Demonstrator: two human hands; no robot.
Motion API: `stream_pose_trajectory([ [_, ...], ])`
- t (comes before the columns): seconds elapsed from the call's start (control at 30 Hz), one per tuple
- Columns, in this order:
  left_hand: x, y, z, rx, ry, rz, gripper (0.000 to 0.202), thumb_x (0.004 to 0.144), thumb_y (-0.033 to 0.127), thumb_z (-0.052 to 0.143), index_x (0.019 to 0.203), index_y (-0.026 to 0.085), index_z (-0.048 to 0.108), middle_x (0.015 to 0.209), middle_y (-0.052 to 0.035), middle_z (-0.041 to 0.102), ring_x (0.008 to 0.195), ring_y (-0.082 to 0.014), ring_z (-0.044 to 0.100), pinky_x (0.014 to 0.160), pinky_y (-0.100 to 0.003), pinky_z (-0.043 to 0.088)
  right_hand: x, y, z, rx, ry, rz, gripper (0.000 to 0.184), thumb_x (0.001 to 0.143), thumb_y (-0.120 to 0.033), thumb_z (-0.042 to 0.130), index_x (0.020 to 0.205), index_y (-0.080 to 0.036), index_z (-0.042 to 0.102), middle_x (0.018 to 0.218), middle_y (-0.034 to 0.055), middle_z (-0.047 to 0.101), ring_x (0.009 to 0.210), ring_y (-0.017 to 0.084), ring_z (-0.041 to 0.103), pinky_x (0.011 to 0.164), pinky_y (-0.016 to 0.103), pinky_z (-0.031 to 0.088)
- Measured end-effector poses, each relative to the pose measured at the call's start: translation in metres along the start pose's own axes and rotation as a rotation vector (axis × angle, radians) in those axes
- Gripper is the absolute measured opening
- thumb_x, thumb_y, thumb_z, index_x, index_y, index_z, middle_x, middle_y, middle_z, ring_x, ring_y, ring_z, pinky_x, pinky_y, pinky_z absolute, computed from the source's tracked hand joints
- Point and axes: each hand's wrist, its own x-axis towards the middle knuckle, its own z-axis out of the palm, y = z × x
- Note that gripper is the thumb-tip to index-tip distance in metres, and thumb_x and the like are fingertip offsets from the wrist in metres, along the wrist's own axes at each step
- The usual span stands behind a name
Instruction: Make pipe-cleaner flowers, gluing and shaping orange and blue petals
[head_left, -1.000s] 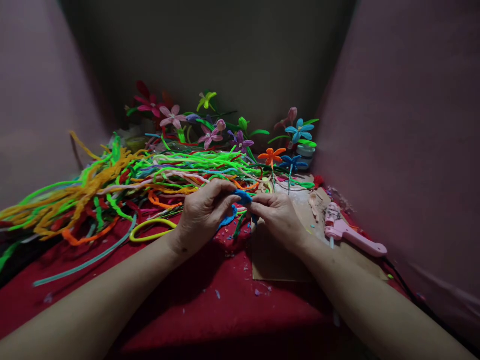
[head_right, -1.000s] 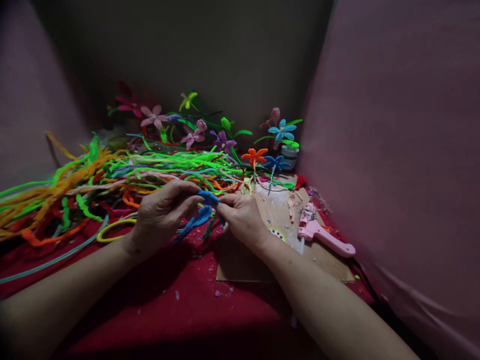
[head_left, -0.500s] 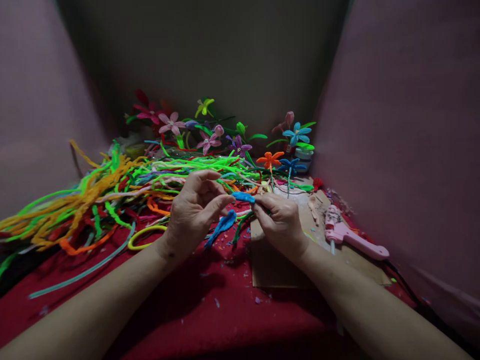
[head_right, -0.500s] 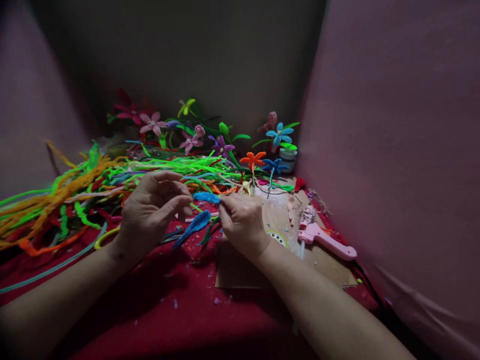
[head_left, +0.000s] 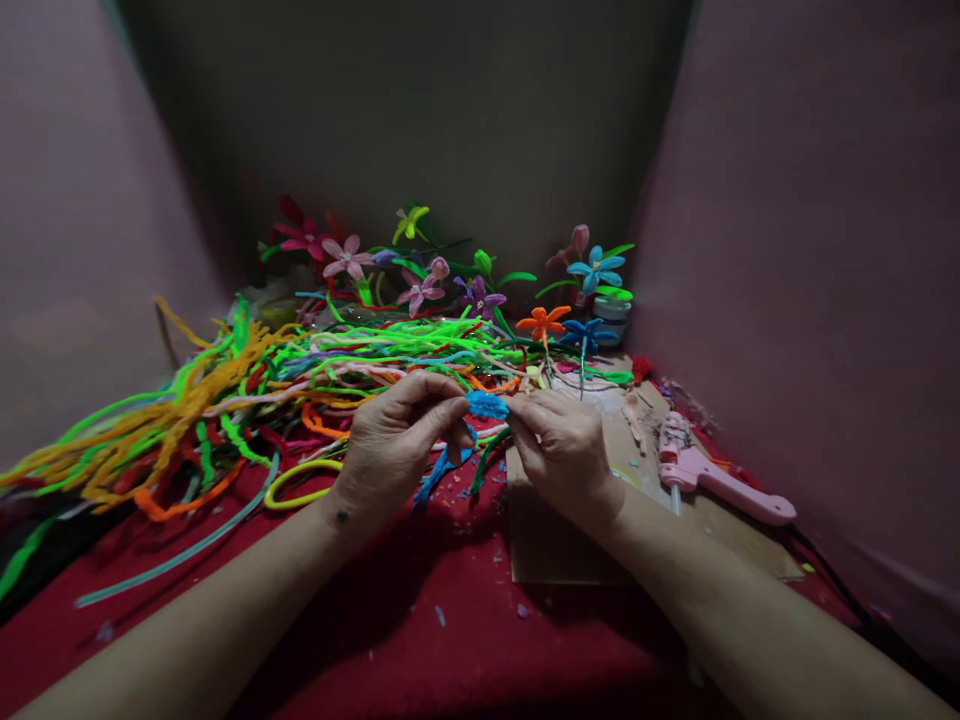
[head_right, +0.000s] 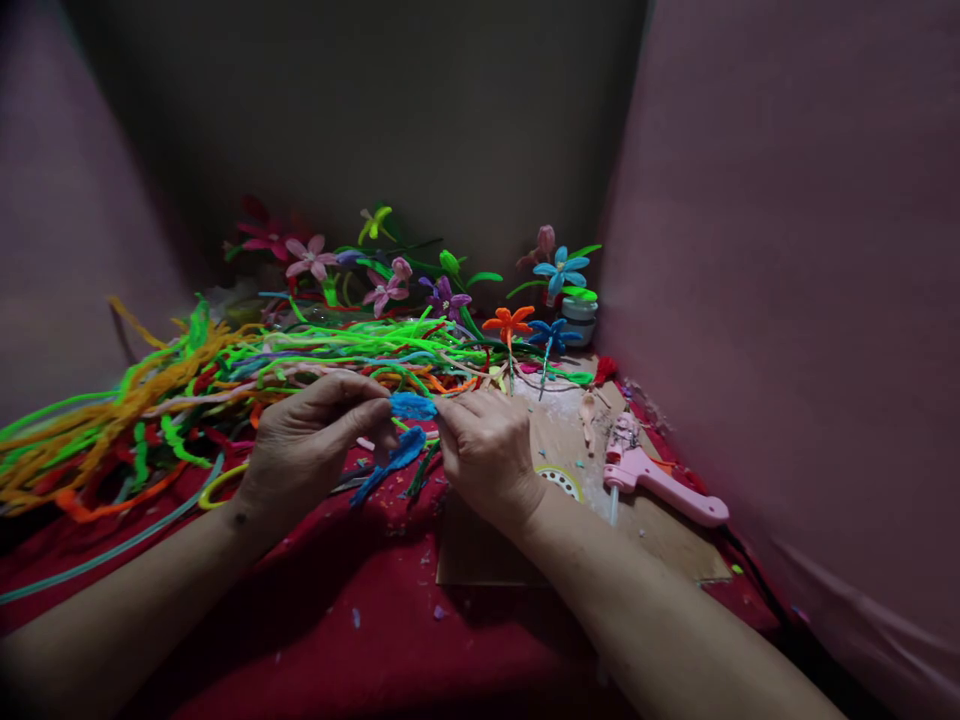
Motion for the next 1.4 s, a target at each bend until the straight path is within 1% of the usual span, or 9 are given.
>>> stream_pose_trajectory([
  [0.17, -0.001, -0.001, -0.002, -0.011, -0.018, 0.065, 0.001, 0.078, 0.015, 0.06, 0.078, 0.016, 0.059, 0.054, 0.0037, 0.061, 0.045, -0.0093, 0.057, 0.047, -0.021, 0.049, 0.0, 0.002, 0.001, -0.087, 0.073, -0.091, 0.021, 0.085, -0.014, 0.048, 0.086, -0.014, 0.069, 0.068, 0.0066, 0.067, 0.065, 0.016, 0.058, 0.063, 0.028, 0.041],
  [0.3, -0.001, 0.003, -0.002, -0.024, -0.026, 0.017, 0.005, 0.078, 0.017, 0.06, 0.079, 0.016, 0.056, 0.055, 0.0037, 0.06, 0.044, -0.0099, 0.057, 0.046, -0.022, 0.049, 0.001, 0.004, 0.0, -0.187, 0.151, -0.181, 0.019, 0.085, -0.013, 0.05, 0.088, -0.011, 0.068, 0.071, 0.0074, 0.069, 0.068, 0.016, 0.06, 0.065, 0.028, 0.042],
  [0.43, 0.001, 0.004, -0.003, -0.094, -0.01, -0.017, 0.012, 0.075, 0.018, 0.063, 0.082, 0.017, 0.053, 0.06, 0.0034, 0.06, 0.045, -0.0108, 0.058, 0.044, -0.023, 0.049, 0.003, 0.003, -0.003, -0.269, 0.14, -0.229, 0.02, 0.085, -0.013, 0.049, 0.089, -0.01, 0.068, 0.071, 0.0076, 0.069, 0.067, 0.017, 0.059, 0.065, 0.029, 0.042],
  [0.73, 0.006, 0.003, -0.011, 0.052, 0.006, -0.04, 0.007, 0.078, 0.022, 0.06, 0.076, 0.016, 0.062, 0.052, 0.0036, 0.057, 0.043, -0.008, 0.051, 0.046, -0.02, 0.044, 0.002, 0.003, -0.005, -0.26, 0.122, -0.215, 0.021, 0.085, -0.013, 0.049, 0.09, -0.01, 0.069, 0.071, 0.0077, 0.07, 0.066, 0.017, 0.059, 0.066, 0.031, 0.042],
  [0.83, 0.008, 0.006, -0.012, 0.036, 0.005, -0.082, 0.009, 0.078, 0.022, 0.059, 0.072, 0.016, 0.061, 0.05, 0.0035, 0.055, 0.043, -0.0076, 0.048, 0.045, -0.019, 0.043, 0.002, 0.002, -0.003, -0.04, 0.075, -0.053, 0.022, 0.084, -0.015, 0.049, 0.088, -0.012, 0.071, 0.073, 0.0086, 0.07, 0.068, 0.017, 0.059, 0.066, 0.031, 0.042],
  [1.03, 0.013, 0.004, -0.013, -0.052, 0.0, -0.246, 0.016, 0.079, 0.027, 0.058, 0.068, 0.014, 0.056, 0.051, 0.0034, 0.053, 0.042, -0.0068, 0.048, 0.042, -0.018, 0.039, 0.008, 0.002, 0.004, 0.964, -0.169, 0.807, 0.012, 0.069, -0.019, 0.062, 0.058, -0.016, 0.066, 0.055, -0.0002, 0.062, 0.053, 0.011, 0.053, 0.055, 0.025, 0.041],
  [1.1, 0.013, -0.001, -0.014, -0.059, -0.017, -0.244, 0.016, 0.078, 0.028, 0.06, 0.071, 0.014, 0.056, 0.052, 0.004, 0.052, 0.042, -0.0065, 0.047, 0.041, -0.017, 0.039, 0.009, 0.003, 0.006, 1.218, -0.191, 0.976, 0.008, 0.064, -0.019, 0.067, 0.057, -0.015, 0.065, 0.053, -0.0008, 0.062, 0.051, 0.01, 0.054, 0.055, 0.024, 0.041],
  [1.23, 0.011, -0.008, -0.013, -0.087, -0.06, -0.201, 0.016, 0.076, 0.03, 0.062, 0.082, 0.016, 0.058, 0.054, 0.0049, 0.054, 0.041, -0.0076, 0.048, 0.04, -0.018, 0.038, 0.009, 0.006, 0.007, 1.421, -0.282, 1.068, 0.01, 0.063, -0.022, 0.07, 0.062, -0.013, 0.065, 0.057, 0.0012, 0.065, 0.048, 0.009, 0.055, 0.053, 0.023, 0.041],
  [1.4, 0.008, -0.007, -0.009, -0.042, -0.06, -0.186, 0.017, 0.075, 0.029, 0.064, 0.084, 0.015, 0.058, 0.055, 0.0043, 0.056, 0.043, -0.0072, 0.05, 0.043, -0.018, 0.041, 0.007, 0.005, 0.009, 1.37, -0.323, 1.051, 0.013, 0.064, -0.023, 0.07, 0.058, -0.012, 0.065, 0.054, 0.0017, 0.063, 0.046, 0.008, 0.052, 0.051, 0.023, 0.039],
])
